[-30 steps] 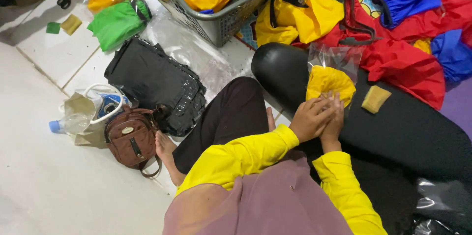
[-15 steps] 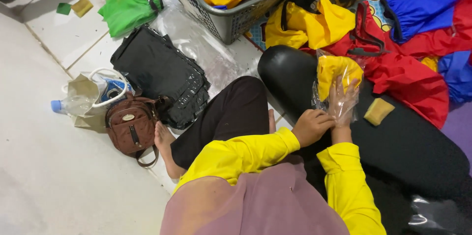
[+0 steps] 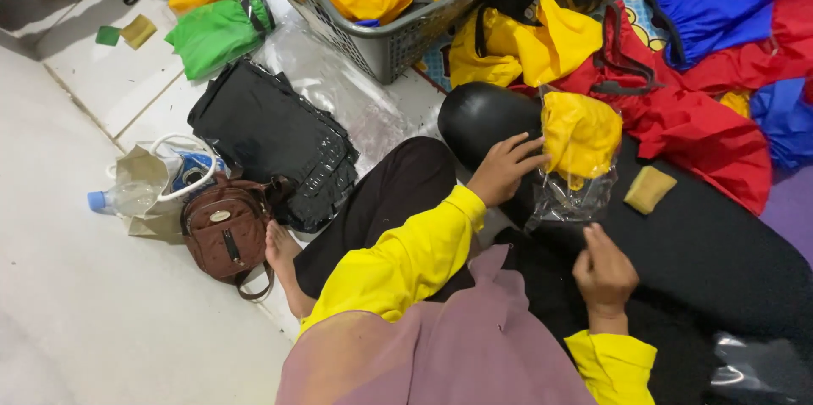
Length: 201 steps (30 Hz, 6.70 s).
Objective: Folding a yellow rain cover and inserting it into a plastic packaging bag while sitting on the floor.
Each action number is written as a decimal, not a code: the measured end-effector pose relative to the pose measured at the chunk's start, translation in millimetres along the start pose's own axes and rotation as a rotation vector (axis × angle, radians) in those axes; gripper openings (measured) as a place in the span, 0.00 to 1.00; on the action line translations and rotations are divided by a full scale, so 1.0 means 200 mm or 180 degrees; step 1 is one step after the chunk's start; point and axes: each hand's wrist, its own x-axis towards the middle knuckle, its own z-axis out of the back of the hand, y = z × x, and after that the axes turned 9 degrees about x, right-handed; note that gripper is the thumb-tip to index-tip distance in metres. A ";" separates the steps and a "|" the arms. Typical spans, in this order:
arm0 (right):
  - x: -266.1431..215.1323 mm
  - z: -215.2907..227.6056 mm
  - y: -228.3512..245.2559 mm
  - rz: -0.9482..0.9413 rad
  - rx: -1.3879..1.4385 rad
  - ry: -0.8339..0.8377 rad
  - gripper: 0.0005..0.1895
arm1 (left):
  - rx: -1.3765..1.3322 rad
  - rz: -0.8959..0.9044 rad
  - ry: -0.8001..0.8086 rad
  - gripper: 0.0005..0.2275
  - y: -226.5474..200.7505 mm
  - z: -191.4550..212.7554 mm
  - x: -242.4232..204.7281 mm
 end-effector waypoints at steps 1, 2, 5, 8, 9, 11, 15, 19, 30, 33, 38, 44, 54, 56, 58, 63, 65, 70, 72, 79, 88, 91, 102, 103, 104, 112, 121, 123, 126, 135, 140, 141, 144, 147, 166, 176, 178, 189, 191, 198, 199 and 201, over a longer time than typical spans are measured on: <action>0.04 0.01 -0.04 -0.0020 -0.0005 0.0016 0.23 | -0.0016 -0.0003 0.0021 0.32 -0.01 -0.04 0.01; 0.08 0.03 -0.08 -0.0191 -0.0003 -0.0298 0.19 | 0.0048 -0.0090 -0.0163 0.33 -0.01 -0.08 0.01; 0.13 -0.02 -0.10 -0.1017 0.0856 -0.0346 0.30 | 0.0079 -0.0157 -0.0398 0.32 -0.02 -0.17 0.00; 0.16 -0.08 -0.07 -0.1750 0.1898 -0.0138 0.46 | 0.0036 -0.0152 -0.0661 0.20 -0.04 -0.21 0.01; 0.16 -0.10 -0.05 -0.1875 0.2064 -0.0168 0.45 | -0.0005 -0.0166 -0.0827 0.11 -0.05 -0.21 -0.01; 0.04 -0.17 -0.17 -0.2124 0.2248 -0.0282 0.26 | -0.0031 -0.0150 -0.0799 0.06 -0.01 -0.25 0.00; -0.02 -0.05 -0.23 -0.2630 0.2653 -0.0820 0.11 | -0.0488 0.0144 -0.0949 0.11 0.06 -0.07 0.02; 0.06 0.05 -0.14 -0.2404 0.1952 -0.0473 0.17 | -0.0528 0.0101 -0.0758 0.12 0.07 -0.02 0.02; 0.12 -0.06 -0.14 -0.0788 0.1173 -0.0352 0.10 | -0.1289 -0.0397 -0.0189 0.09 -0.05 0.20 -0.05; 0.17 0.08 -0.06 -0.0504 0.1028 -0.0285 0.13 | -0.1060 -0.0490 -0.0109 0.18 -0.05 0.35 -0.06; 0.20 0.07 0.02 -0.0211 0.0700 0.0273 0.38 | -0.1174 -0.0607 0.0095 0.11 -0.16 0.38 -0.07; 0.17 -0.01 -0.03 0.0139 0.0455 0.0133 0.21 | -0.2118 -0.0445 -0.0105 0.03 -0.20 0.51 -0.08; 0.15 0.03 0.03 0.0047 0.0579 0.0414 0.31 | -0.1454 -0.0425 -0.0024 0.07 -0.17 0.56 -0.21; 0.12 -0.01 0.01 0.0081 0.0517 0.0383 0.27 | -0.1678 -0.0446 0.0055 0.07 -0.18 0.58 -0.19; 0.12 -0.03 0.00 0.0132 0.0450 0.0346 0.23 | -0.1894 -0.0466 0.0118 0.06 -0.16 0.61 -0.18; 0.15 -0.07 0.01 0.0275 0.0769 -0.0202 0.18 | -0.1835 -0.0480 -0.0415 0.06 -0.13 0.64 -0.10; 0.20 -0.07 0.08 0.0266 0.1111 -0.0143 0.19 | -0.1966 -0.0384 -0.0414 0.08 -0.13 0.52 -0.10; 0.23 -0.13 0.11 -0.0084 0.2058 0.0044 0.20 | -0.1652 0.0002 -0.0298 0.09 -0.02 0.29 -0.15; 0.21 -0.16 0.08 -0.0452 0.2345 0.0025 0.16 | -0.1368 0.0120 -0.0344 0.07 -0.01 0.28 -0.13; 0.31 -0.30 -0.01 -0.1782 0.2773 -0.0245 0.12 | -0.1252 0.0567 -0.0375 0.05 0.04 0.23 0.12; 0.31 -0.65 -0.22 -0.4135 0.3943 0.0037 0.22 | -0.1369 0.1572 -0.0208 0.15 0.13 0.14 0.40; 0.30 -0.70 -0.21 -0.4105 0.3846 -0.0070 0.22 | -0.0518 0.1316 -0.1203 0.12 0.02 0.16 0.37; 0.21 -0.62 -0.20 -0.3448 0.1823 -0.0685 0.05 | 0.0563 -0.0393 0.0717 0.25 -0.13 0.05 0.34; 0.34 -0.53 -0.12 -0.3461 0.1815 -0.0674 0.05 | 0.0551 -0.0390 0.0730 0.25 -0.12 0.03 0.35; 0.47 -0.43 -0.05 -0.2701 0.1105 -0.0759 0.13 | 0.0563 -0.0339 0.0723 0.25 -0.12 0.01 0.35; 0.69 -0.56 0.00 -0.1789 0.0802 0.1094 0.33 | 0.0338 -0.0150 0.0468 0.26 -0.06 -0.12 0.35; 0.65 -0.76 -0.04 -0.1890 0.0661 0.1160 0.36 | 0.0036 0.0132 0.0476 0.25 0.04 -0.17 0.34; 0.64 -0.78 -0.04 -0.1858 0.0577 0.1154 0.40 | 0.0043 0.0101 0.0414 0.25 0.04 -0.17 0.33; 0.64 -0.78 -0.05 -0.1892 0.0614 0.1235 0.44 | 0.0030 0.0107 0.0382 0.25 0.06 -0.20 0.32; 0.64 -0.76 -0.03 -0.1549 0.0520 0.1266 0.42 | -0.0347 0.0273 0.0331 0.27 0.11 -0.32 0.27; 0.72 -0.63 0.05 -0.2087 0.0763 0.1398 0.34 | -0.1359 0.0399 0.0368 0.24 0.16 -0.25 0.26; 0.69 -0.62 0.03 -0.2076 0.0858 0.1262 0.35 | -0.2069 0.0509 -0.0032 0.25 0.17 -0.26 0.25; 0.64 -0.59 -0.01 -0.2136 0.1012 0.1121 0.30 | -0.0731 0.0698 -0.0731 0.25 0.41 0.16 0.22; 0.66 -0.56 0.02 -0.2265 0.0973 0.1234 0.32 | 0.0549 0.1532 -0.0908 0.13 0.84 0.41 -0.05; 0.39 -0.34 -0.28 -0.2895 0.2131 0.0910 0.25 | 0.1509 0.2477 -0.0772 0.06 1.14 0.85 -0.98; 0.18 -0.10 -0.38 -0.3994 0.2693 -0.1068 0.29 | 0.0162 0.0285 -0.0693 0.03 -0.08 0.58 0.25; 0.10 -0.09 -0.38 -0.4009 0.2743 -0.1167 0.30 | 0.0056 0.0123 -0.0772 0.03 -0.23 0.39 0.33; 0.14 -0.05 -0.17 -0.3482 0.2588 -0.1247 0.23 | -0.0013 0.0165 -0.0888 0.05 -0.19 0.05 0.15; 0.14 -0.05 -0.18 -0.3497 0.2647 -0.1294 0.23 | -0.0481 0.0293 -0.0839 0.04 -0.18 0.08 0.18; 0.14 -0.07 -0.18 -0.3521 0.2738 -0.1181 0.23 | -0.3120 0.1660 -0.0339 0.06 -0.02 -0.24 0.14; 0.14 -0.07 -0.18 -0.3514 0.2739 -0.1157 0.23 | -0.3123 0.1679 -0.0354 0.06 -0.01 -0.28 0.13; 0.15 -0.09 -0.17 -0.3314 0.2495 -0.1149 0.22 | -0.3987 0.1783 -0.0265 0.11 0.01 -0.36 0.11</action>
